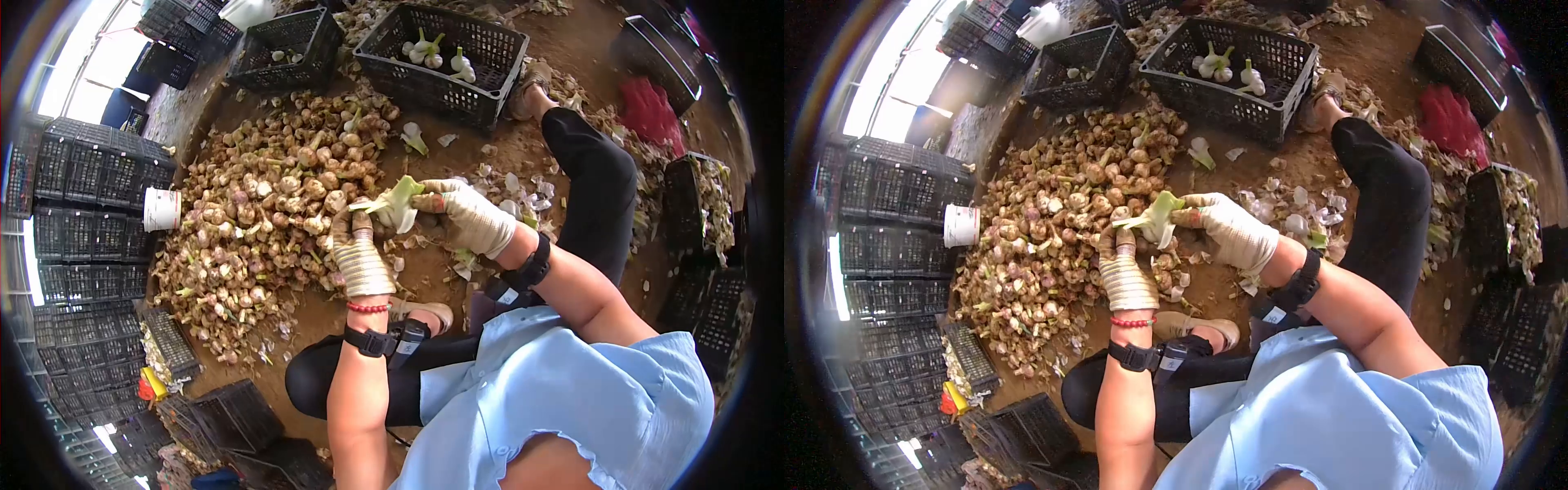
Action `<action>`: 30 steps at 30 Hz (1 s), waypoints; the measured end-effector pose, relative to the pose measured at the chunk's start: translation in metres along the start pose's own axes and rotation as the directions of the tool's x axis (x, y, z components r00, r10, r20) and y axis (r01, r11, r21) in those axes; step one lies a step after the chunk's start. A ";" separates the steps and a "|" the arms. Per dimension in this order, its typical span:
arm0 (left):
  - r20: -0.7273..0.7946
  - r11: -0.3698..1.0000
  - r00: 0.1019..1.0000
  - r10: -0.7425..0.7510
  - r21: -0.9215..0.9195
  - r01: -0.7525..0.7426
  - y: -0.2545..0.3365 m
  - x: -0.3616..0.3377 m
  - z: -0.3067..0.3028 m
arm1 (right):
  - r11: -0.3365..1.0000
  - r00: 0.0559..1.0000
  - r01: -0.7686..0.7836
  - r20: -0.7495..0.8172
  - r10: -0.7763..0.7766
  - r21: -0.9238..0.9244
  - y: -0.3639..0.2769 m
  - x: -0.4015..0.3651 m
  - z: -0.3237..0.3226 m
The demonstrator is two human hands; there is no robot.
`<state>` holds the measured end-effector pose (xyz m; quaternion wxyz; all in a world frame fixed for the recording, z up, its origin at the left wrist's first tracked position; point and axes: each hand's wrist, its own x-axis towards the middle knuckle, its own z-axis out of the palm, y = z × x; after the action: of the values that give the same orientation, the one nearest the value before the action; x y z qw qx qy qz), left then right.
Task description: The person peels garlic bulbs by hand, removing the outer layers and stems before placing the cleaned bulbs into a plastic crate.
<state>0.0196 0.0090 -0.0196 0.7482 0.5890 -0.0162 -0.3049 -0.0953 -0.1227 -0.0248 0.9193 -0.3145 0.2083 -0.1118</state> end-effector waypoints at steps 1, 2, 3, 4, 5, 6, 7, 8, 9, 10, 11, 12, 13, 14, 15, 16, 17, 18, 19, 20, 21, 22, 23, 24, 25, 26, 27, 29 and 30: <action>0.028 0.995 0.996 0.090 0.043 -0.091 -0.011 0.007 -0.008 | 0.999 1.000 0.004 0.002 -0.004 0.036 0.003 0.001 -0.002; 0.062 0.979 0.981 0.181 0.082 -0.186 -0.017 0.013 -0.010 | 0.998 1.000 0.011 0.005 -0.011 0.070 0.004 0.004 -0.003; 0.127 0.943 0.961 0.246 0.196 -0.267 0.001 0.004 0.003 | 0.998 1.000 0.000 -0.005 0.001 0.060 0.004 0.006 -0.002; 0.157 0.947 0.981 0.116 0.282 -0.157 0.018 -0.017 0.012 | 0.998 1.000 0.004 -0.003 -0.004 0.060 0.004 0.007 -0.001; 0.209 0.934 0.964 0.161 0.283 -0.218 0.011 -0.016 0.014 | 0.990 0.998 0.056 -0.034 -0.060 -0.130 0.004 0.006 0.004; 0.258 0.920 0.944 0.204 0.280 -0.275 0.006 -0.015 0.015 | 0.944 0.991 0.095 -0.055 -0.118 -0.316 0.004 0.004 0.008; 0.243 0.945 0.957 0.160 0.242 -0.219 0.006 -0.012 0.013 | 0.745 0.967 0.203 0.010 -0.255 -0.635 0.003 0.004 0.010; 0.189 0.972 0.969 0.161 0.142 -0.190 0.001 -0.006 0.012 | 0.685 0.953 0.274 0.093 -0.289 -0.675 0.005 0.001 0.012; 0.129 0.986 0.980 0.153 0.051 -0.161 -0.004 0.002 0.007 | 0.637 0.920 0.377 0.193 -0.341 -0.672 0.011 0.001 0.010; 0.068 0.990 0.988 0.139 -0.042 -0.137 -0.006 0.009 -0.001 | 0.585 0.875 0.476 0.291 -0.386 -0.657 0.016 0.002 0.009; 0.156 0.989 0.985 0.071 -0.138 -0.049 0.004 0.002 -0.004 | 0.542 0.850 0.522 0.349 -0.394 -0.659 0.012 0.000 0.007; 0.153 0.989 0.986 0.071 -0.137 -0.050 0.011 -0.002 0.000 | 0.544 0.850 0.522 0.350 -0.393 -0.657 0.003 -0.004 0.010; 0.047 0.998 0.998 0.047 -0.047 -0.045 0.016 -0.005 0.007 | 0.637 0.934 0.355 0.238 -0.266 -0.684 -0.007 -0.010 0.014; -0.057 0.999 0.998 0.030 0.043 -0.027 0.017 -0.006 0.011 | 0.704 0.985 0.173 0.120 -0.125 -0.689 -0.016 -0.015 0.017; -0.050 0.994 0.995 0.081 0.079 -0.077 0.014 -0.006 0.011 | 0.661 0.976 0.216 0.144 -0.162 -0.719 -0.021 -0.016 0.020; -0.047 0.995 0.996 0.075 0.076 -0.072 0.010 -0.005 0.010 | 0.659 0.977 0.211 0.137 -0.162 -0.722 -0.017 -0.015 0.019; 0.006 0.962 0.980 0.200 0.189 -0.198 0.009 -0.006 0.011 | 0.630 0.946 0.315 0.179 -0.271 -0.710 -0.009 -0.011 0.017; 0.072 0.900 0.945 0.318 0.292 -0.325 0.010 -0.007 0.012 | 0.590 0.900 0.417 0.222 -0.375 -0.692 -0.003 -0.008 0.016; 0.089 0.856 0.934 0.347 0.376 -0.354 0.011 -0.013 0.012 | 0.509 0.867 0.456 0.234 -0.440 -0.731 0.001 -0.006 0.016; 0.089 0.857 0.933 0.349 0.374 -0.356 0.016 -0.016 0.015 | 0.506 0.866 0.457 0.237 -0.440 -0.731 -0.002 -0.007 0.018; 0.066 0.893 0.958 0.278 0.351 -0.283 0.019 -0.019 0.016 | 0.578 0.934 0.313 0.132 -0.333 -0.754 -0.007 -0.007 0.020; 0.045 0.922 0.978 0.204 0.326 -0.207 0.020 -0.020 0.017 | 0.632 0.976 0.158 0.024 -0.215 -0.759 -0.012 -0.008 0.022; 0.091 0.906 0.952 0.291 0.294 -0.305 0.001 -0.003 0.003 | 0.631 0.976 0.157 0.022 -0.216 -0.760 -0.015 -0.010 0.023; 0.093 0.907 0.953 0.288 0.292 -0.302 0.001 -0.003 0.002 | 0.724 0.985 0.119 -0.009 -0.170 -0.680 -0.018 -0.012 0.024; 0.100 0.935 0.969 0.226 0.256 -0.244 0.003 -0.004 0.001 | 0.803 0.992 0.077 -0.035 -0.121 -0.591 -0.020 -0.014 0.025; 0.108 0.958 0.980 0.165 0.219 -0.185 0.004 -0.006 0.002 | 0.869 0.996 0.033 -0.054 -0.069 -0.494 -0.022 -0.015 0.024; 0.065 0.960 0.996 0.066 0.267 -0.081 0.022 -0.020 0.012 | 0.887 0.999 0.032 0.023 -0.024 -0.461 -0.025 -0.015 0.020; 0.069 0.923 0.983 0.168 0.338 -0.182 0.020 -0.022 0.013 | 0.843 0.994 0.103 0.029 -0.103 -0.528 -0.014 -0.013 0.021; 0.083 0.868 0.960 0.268 0.412 -0.278 0.018 -0.022 0.013 | 0.792 0.982 0.171 0.040 -0.183 -0.586 -0.007 -0.012 0.022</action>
<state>0.0050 0.0102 0.0075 0.6394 0.7240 -0.1729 -0.1925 -0.0965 -0.1121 -0.0010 0.7606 -0.6000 0.2110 -0.1303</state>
